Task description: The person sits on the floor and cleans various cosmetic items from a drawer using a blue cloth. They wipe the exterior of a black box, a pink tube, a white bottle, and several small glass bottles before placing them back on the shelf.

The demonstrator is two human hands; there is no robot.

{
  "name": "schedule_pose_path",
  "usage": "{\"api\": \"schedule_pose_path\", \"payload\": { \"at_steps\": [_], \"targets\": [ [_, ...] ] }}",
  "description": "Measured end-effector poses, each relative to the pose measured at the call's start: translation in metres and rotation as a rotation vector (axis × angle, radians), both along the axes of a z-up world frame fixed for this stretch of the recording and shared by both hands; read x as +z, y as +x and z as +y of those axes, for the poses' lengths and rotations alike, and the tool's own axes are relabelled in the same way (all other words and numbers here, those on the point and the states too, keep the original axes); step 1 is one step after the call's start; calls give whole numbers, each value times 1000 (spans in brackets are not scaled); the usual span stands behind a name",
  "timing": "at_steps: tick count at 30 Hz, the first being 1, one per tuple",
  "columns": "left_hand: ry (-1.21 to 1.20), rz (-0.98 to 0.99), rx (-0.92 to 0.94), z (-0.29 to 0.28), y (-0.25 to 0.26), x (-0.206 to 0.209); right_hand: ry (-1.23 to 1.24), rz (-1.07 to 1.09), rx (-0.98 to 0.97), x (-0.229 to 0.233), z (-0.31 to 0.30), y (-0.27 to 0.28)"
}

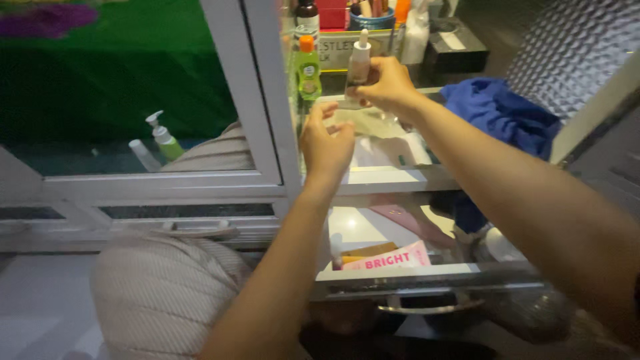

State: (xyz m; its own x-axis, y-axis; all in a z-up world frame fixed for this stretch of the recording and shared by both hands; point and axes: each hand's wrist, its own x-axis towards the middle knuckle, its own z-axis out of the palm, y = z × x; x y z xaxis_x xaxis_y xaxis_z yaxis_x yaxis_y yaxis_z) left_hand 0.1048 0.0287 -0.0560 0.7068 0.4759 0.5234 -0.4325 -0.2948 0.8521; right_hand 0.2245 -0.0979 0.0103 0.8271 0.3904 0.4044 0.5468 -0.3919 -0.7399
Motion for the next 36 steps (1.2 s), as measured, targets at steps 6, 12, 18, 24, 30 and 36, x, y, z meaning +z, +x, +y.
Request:
{"api": "schedule_pose_path", "payload": {
  "at_steps": [6,12,18,24,30,36],
  "targets": [
    [-92,41,-56,6,-3,-1,-26,44,-43,0,41,34],
    [-118,76,-87,9,-12,4,-41,72,-83,-2,64,59],
    [-72,51,-101,11,-10,6,-81,136,-117,-1,72,72],
    [-34,46,-91,10,-12,6,-98,71,-122,-10,54,76],
    [-70,-45,-143,3,-21,11,-246,-30,-142,1,-9,60],
    [-108,166,-851,-10,-62,25,-497,-81,-378,25,-108,10]
  ]
}}
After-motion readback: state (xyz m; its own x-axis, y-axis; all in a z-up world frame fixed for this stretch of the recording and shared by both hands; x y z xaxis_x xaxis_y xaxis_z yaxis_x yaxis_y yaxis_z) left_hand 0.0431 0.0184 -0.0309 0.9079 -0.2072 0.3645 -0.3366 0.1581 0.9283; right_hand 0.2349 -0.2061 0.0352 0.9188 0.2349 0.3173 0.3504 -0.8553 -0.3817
